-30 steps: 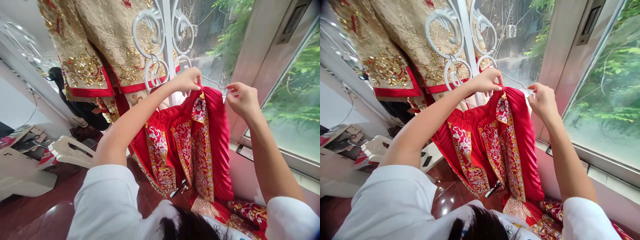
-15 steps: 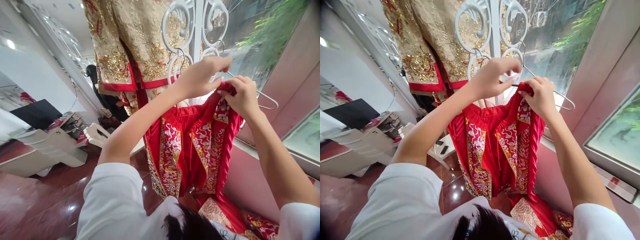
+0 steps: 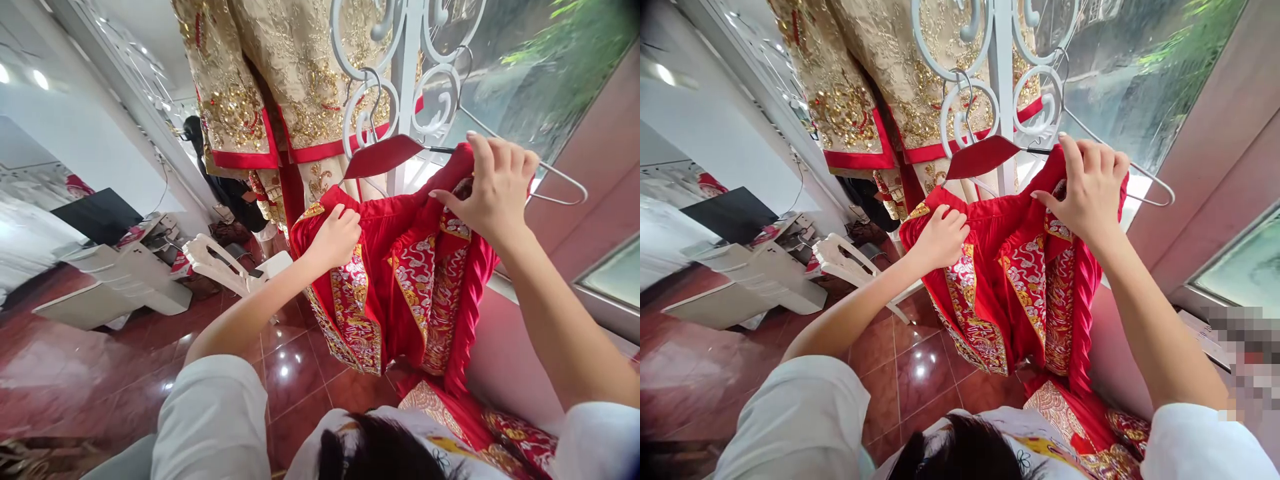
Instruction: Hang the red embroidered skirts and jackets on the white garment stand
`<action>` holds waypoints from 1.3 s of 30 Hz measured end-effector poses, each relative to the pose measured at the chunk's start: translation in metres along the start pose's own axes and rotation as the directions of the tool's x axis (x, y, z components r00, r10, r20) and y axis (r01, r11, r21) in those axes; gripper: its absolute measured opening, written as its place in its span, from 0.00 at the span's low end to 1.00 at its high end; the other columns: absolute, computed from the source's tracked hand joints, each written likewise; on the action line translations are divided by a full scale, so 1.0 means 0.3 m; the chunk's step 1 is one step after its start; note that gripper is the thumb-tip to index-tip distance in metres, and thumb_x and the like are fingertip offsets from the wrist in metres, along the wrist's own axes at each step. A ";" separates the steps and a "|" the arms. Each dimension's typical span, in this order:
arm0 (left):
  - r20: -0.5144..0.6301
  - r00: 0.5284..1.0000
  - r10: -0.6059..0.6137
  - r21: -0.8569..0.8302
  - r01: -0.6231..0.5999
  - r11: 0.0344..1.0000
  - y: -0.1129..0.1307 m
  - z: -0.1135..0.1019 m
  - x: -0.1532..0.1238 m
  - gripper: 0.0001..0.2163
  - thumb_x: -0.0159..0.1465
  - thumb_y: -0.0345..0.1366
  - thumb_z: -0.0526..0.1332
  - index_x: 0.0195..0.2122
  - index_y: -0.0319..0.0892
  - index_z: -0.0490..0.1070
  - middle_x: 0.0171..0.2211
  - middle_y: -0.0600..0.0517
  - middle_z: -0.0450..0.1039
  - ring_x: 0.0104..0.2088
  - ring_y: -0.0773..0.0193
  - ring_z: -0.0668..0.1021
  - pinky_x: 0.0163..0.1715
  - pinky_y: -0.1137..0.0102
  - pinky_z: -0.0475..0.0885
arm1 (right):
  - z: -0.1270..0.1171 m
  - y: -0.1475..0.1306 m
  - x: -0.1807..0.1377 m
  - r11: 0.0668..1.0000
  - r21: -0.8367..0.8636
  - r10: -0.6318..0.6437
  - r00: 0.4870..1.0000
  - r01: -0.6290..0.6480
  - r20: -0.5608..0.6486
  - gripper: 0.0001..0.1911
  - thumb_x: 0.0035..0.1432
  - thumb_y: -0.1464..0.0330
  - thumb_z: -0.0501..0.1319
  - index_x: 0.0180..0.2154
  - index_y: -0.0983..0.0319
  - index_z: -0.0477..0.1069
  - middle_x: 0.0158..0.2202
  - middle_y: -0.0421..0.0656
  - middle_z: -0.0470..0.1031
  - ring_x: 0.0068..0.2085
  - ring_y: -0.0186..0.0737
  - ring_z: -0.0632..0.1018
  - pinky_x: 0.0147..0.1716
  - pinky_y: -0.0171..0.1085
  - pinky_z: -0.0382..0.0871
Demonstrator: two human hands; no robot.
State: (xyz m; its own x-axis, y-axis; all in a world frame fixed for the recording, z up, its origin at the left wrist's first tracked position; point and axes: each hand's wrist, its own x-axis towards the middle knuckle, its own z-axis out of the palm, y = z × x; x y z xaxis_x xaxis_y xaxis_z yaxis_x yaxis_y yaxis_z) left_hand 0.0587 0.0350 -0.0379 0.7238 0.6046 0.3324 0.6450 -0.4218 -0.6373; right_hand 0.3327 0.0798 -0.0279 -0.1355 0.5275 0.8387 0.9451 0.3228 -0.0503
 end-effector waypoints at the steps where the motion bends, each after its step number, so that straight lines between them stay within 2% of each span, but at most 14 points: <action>1: -0.008 0.999 -0.047 -0.003 0.047 0.999 0.018 0.001 0.000 0.09 0.57 0.28 0.54 0.35 0.34 0.73 0.39 0.42 0.70 0.45 0.52 0.70 0.56 0.55 0.57 | -0.001 -0.006 -0.012 1.000 0.009 0.001 1.000 -0.001 0.002 0.49 0.49 0.48 0.62 0.63 0.68 0.47 0.59 0.58 0.56 0.58 0.59 0.59 0.55 0.59 0.49; 4: -0.037 0.980 -0.195 -0.056 0.193 0.980 0.075 0.005 -0.008 0.10 0.59 0.32 0.54 0.37 0.35 0.72 0.39 0.42 0.71 0.47 0.52 0.69 0.60 0.54 0.52 | -0.008 -0.030 -0.044 1.000 0.029 0.003 1.000 -0.003 0.023 0.52 0.47 0.48 0.62 0.64 0.70 0.45 0.63 0.57 0.49 0.62 0.60 0.53 0.60 0.60 0.40; 8: -0.032 0.933 -0.358 -0.141 0.350 0.926 0.147 0.017 -0.034 0.16 0.58 0.41 0.60 0.42 0.34 0.70 0.38 0.42 0.72 0.50 0.48 0.67 0.61 0.51 0.50 | -0.029 -0.056 -0.066 0.996 0.089 0.010 0.999 -0.013 0.041 0.42 0.55 0.54 0.58 0.65 0.63 0.44 0.65 0.54 0.44 0.65 0.59 0.47 0.60 0.62 0.36; 12: -0.060 0.898 -0.435 -0.293 0.401 0.868 0.178 0.033 -0.062 0.06 0.59 0.36 0.62 0.36 0.41 0.71 0.37 0.48 0.72 0.47 0.53 0.68 0.58 0.52 0.53 | -0.039 -0.067 -0.072 0.985 0.172 0.026 0.999 -0.032 0.032 0.38 0.57 0.57 0.56 0.64 0.61 0.45 0.64 0.52 0.46 0.65 0.58 0.47 0.61 0.61 0.34; 15: -0.094 0.869 -0.487 -0.504 0.380 0.776 0.177 0.041 -0.083 0.05 0.60 0.38 0.62 0.35 0.45 0.72 0.36 0.52 0.72 0.46 0.55 0.68 0.56 0.56 0.56 | -0.015 -0.063 -0.076 0.969 0.243 0.042 0.999 -0.038 -0.013 0.35 0.59 0.57 0.55 0.63 0.60 0.47 0.65 0.51 0.46 0.66 0.55 0.45 0.62 0.60 0.33; 18: -0.101 0.827 -0.553 -0.679 0.349 0.646 0.168 0.044 -0.097 0.08 0.60 0.43 0.61 0.38 0.47 0.71 0.35 0.54 0.73 0.46 0.57 0.67 0.51 0.60 0.60 | 0.041 -0.044 -0.078 0.946 0.323 0.062 0.996 -0.038 -0.063 0.31 0.61 0.58 0.53 0.62 0.60 0.49 0.66 0.50 0.46 0.67 0.51 0.44 0.63 0.57 0.37; 22: -0.090 0.778 -0.622 -0.771 0.340 0.538 0.156 0.052 -0.098 0.08 0.62 0.42 0.60 0.38 0.46 0.70 0.34 0.54 0.73 0.44 0.58 0.68 0.48 0.63 0.61 | 0.133 -0.038 -0.118 0.919 0.394 0.061 0.994 -0.022 -0.088 0.29 0.61 0.62 0.52 0.61 0.60 0.50 0.65 0.51 0.47 0.66 0.48 0.51 0.61 0.54 0.49; 25: -0.058 0.768 -0.638 -0.782 0.363 0.507 0.149 0.062 -0.092 0.07 0.62 0.42 0.60 0.37 0.46 0.70 0.34 0.54 0.73 0.44 0.59 0.68 0.48 0.63 0.60 | 0.189 -0.096 -0.231 0.924 0.380 0.130 0.968 -0.040 -0.214 0.26 0.58 0.64 0.55 0.58 0.61 0.56 0.63 0.52 0.53 0.64 0.52 0.56 0.59 0.58 0.52; 27: -0.041 0.772 -0.635 -0.782 0.370 0.501 0.146 0.066 -0.089 0.07 0.62 0.42 0.60 0.36 0.46 0.70 0.34 0.54 0.72 0.44 0.58 0.68 0.48 0.63 0.59 | 0.225 -0.164 -0.342 0.913 0.407 0.158 0.952 -0.040 -0.262 0.21 0.57 0.66 0.56 0.53 0.60 0.62 0.56 0.51 0.63 0.59 0.53 0.63 0.56 0.59 0.55; 28: -0.039 0.776 -0.630 -0.784 0.368 0.501 0.145 0.066 -0.089 0.07 0.62 0.42 0.60 0.36 0.46 0.70 0.34 0.54 0.72 0.44 0.59 0.68 0.47 0.63 0.59 | 0.243 -0.202 -0.399 0.886 0.463 0.111 0.972 -0.004 -0.206 0.17 0.57 0.67 0.55 0.49 0.59 0.65 0.49 0.50 0.68 0.55 0.51 0.68 0.55 0.57 0.59; 30: -0.037 0.788 -0.614 -0.784 0.358 0.507 0.142 0.062 -0.091 0.07 0.62 0.42 0.59 0.35 0.45 0.70 0.33 0.55 0.73 0.44 0.59 0.68 0.47 0.63 0.59 | 0.283 -0.277 -0.502 0.777 0.629 -0.051 0.998 0.016 0.037 0.14 0.57 0.70 0.53 0.45 0.59 0.68 0.42 0.47 0.73 0.48 0.46 0.73 0.50 0.50 0.66; 33: -0.030 0.812 -0.583 -0.772 0.352 0.530 0.139 0.052 -0.099 0.07 0.63 0.42 0.58 0.35 0.46 0.70 0.34 0.55 0.74 0.44 0.59 0.67 0.47 0.63 0.59 | 0.333 -0.355 -0.603 0.694 0.713 -0.120 0.959 -0.103 0.256 0.20 0.56 0.71 0.50 0.51 0.61 0.65 0.48 0.49 0.71 0.50 0.44 0.72 0.51 0.47 0.67; 36: -0.026 0.832 -0.555 -0.746 0.353 0.565 0.138 0.038 -0.107 0.06 0.63 0.41 0.57 0.35 0.46 0.70 0.34 0.55 0.74 0.45 0.59 0.67 0.47 0.63 0.60 | 0.349 -0.373 -0.658 0.740 0.605 0.122 0.943 -0.295 0.311 0.24 0.57 0.69 0.50 0.56 0.65 0.60 0.52 0.54 0.67 0.54 0.48 0.68 0.55 0.51 0.62; 39: -0.009 0.846 -0.533 -0.681 0.385 0.623 0.149 0.024 -0.106 0.06 0.63 0.40 0.57 0.34 0.46 0.70 0.35 0.55 0.73 0.46 0.59 0.68 0.51 0.61 0.60 | 0.344 -0.345 -0.697 0.717 0.456 0.397 0.847 -0.527 0.354 0.23 0.56 0.67 0.50 0.52 0.68 0.62 0.48 0.57 0.67 0.53 0.54 0.66 0.54 0.57 0.59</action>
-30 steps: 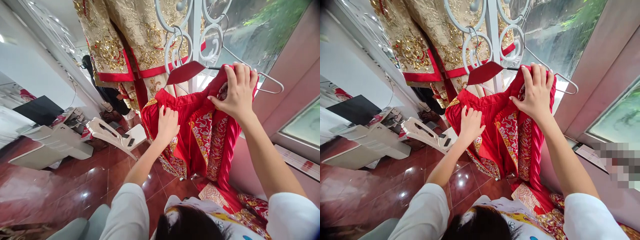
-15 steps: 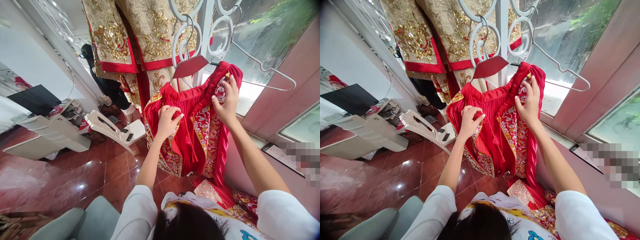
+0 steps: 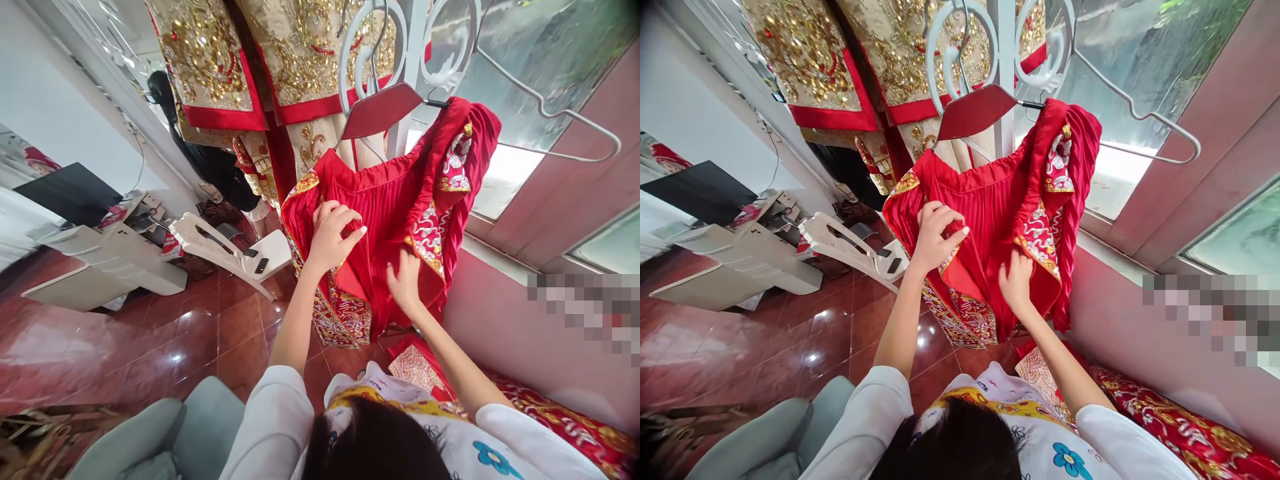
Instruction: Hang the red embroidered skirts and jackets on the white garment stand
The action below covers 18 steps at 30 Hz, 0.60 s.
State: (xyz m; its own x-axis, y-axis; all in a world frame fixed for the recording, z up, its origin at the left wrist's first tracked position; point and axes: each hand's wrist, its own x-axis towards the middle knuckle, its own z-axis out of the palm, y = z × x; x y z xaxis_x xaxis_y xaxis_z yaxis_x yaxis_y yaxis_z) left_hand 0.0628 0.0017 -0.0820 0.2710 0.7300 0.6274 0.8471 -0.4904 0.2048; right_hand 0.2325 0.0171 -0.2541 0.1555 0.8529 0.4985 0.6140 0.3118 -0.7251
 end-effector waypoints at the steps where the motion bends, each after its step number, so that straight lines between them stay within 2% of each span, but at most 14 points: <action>1: 0.004 1.000 -0.002 0.046 0.002 0.999 0.009 0.005 -0.002 0.06 0.62 0.41 0.58 0.34 0.46 0.70 0.36 0.54 0.73 0.47 0.58 0.68 0.53 0.60 0.59 | -0.006 0.014 -0.004 0.999 -0.003 0.052 0.999 -0.052 -0.008 0.21 0.56 0.67 0.50 0.49 0.68 0.64 0.47 0.57 0.68 0.52 0.55 0.67 0.53 0.58 0.59; 5: -0.059 0.998 -0.003 0.229 0.016 0.973 0.041 0.064 -0.027 0.09 0.60 0.42 0.60 0.34 0.43 0.71 0.41 0.48 0.72 0.53 0.52 0.67 0.60 0.51 0.53 | -0.007 0.040 -0.004 0.992 0.057 0.108 0.992 -0.112 0.072 0.14 0.56 0.64 0.51 0.40 0.65 0.68 0.41 0.53 0.73 0.44 0.49 0.73 0.48 0.50 0.66; 8: -0.185 0.983 0.015 0.295 0.041 0.955 0.045 0.136 -0.076 0.06 0.62 0.32 0.55 0.37 0.41 0.71 0.48 0.45 0.71 0.57 0.54 0.66 0.63 0.52 0.52 | 0.002 0.015 -0.005 0.982 0.043 0.179 0.981 -0.182 0.072 0.23 0.52 0.54 0.59 0.40 0.66 0.68 0.39 0.54 0.74 0.41 0.50 0.74 0.43 0.47 0.68; 10: -0.279 0.960 0.025 0.284 0.058 0.957 0.035 0.181 -0.119 0.11 0.63 0.27 0.51 0.42 0.40 0.71 0.53 0.44 0.69 0.60 0.56 0.64 0.63 0.54 0.56 | 0.002 -0.011 -0.008 0.961 -0.054 0.274 0.954 -0.270 0.122 0.28 0.49 0.48 0.60 0.39 0.66 0.69 0.36 0.55 0.74 0.39 0.52 0.75 0.39 0.46 0.68; 11: -0.319 0.947 0.025 0.265 0.064 0.962 0.028 0.200 -0.141 0.14 0.64 0.26 0.49 0.45 0.40 0.70 0.55 0.44 0.67 0.62 0.57 0.62 0.62 0.55 0.57 | 0.003 -0.024 -0.011 0.947 -0.114 0.316 0.933 -0.300 0.172 0.27 0.50 0.47 0.59 0.37 0.66 0.70 0.34 0.54 0.75 0.37 0.52 0.75 0.36 0.44 0.67; 14: -0.378 0.926 0.006 0.193 0.072 0.978 0.009 0.239 -0.199 0.18 0.65 0.24 0.45 0.52 0.40 0.66 0.57 0.42 0.64 0.64 0.58 0.59 0.62 0.55 0.60 | 0.014 -0.047 -0.024 0.931 -0.211 0.356 0.872 -0.298 0.335 0.20 0.56 0.53 0.56 0.30 0.64 0.72 0.29 0.53 0.75 0.34 0.51 0.76 0.32 0.41 0.65; 18: -0.423 0.897 -0.127 0.055 0.166 0.985 0.001 0.249 -0.254 0.19 0.67 0.27 0.43 0.56 0.40 0.62 0.61 0.38 0.58 0.65 0.55 0.58 0.60 0.55 0.64 | 0.063 -0.057 -0.055 0.950 -0.145 0.313 0.841 -0.278 0.442 0.17 0.59 0.60 0.53 0.29 0.62 0.75 0.28 0.50 0.76 0.34 0.48 0.77 0.32 0.38 0.64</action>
State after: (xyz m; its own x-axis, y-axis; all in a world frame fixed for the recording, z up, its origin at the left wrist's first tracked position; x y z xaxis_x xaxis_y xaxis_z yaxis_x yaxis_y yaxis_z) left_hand 0.0767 -0.0185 -0.1857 -0.0582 0.5161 0.8546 0.9042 -0.3355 0.2642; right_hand 0.2046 0.0055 -0.2589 -0.0187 0.9997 -0.0181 0.6522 -0.0015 -0.7581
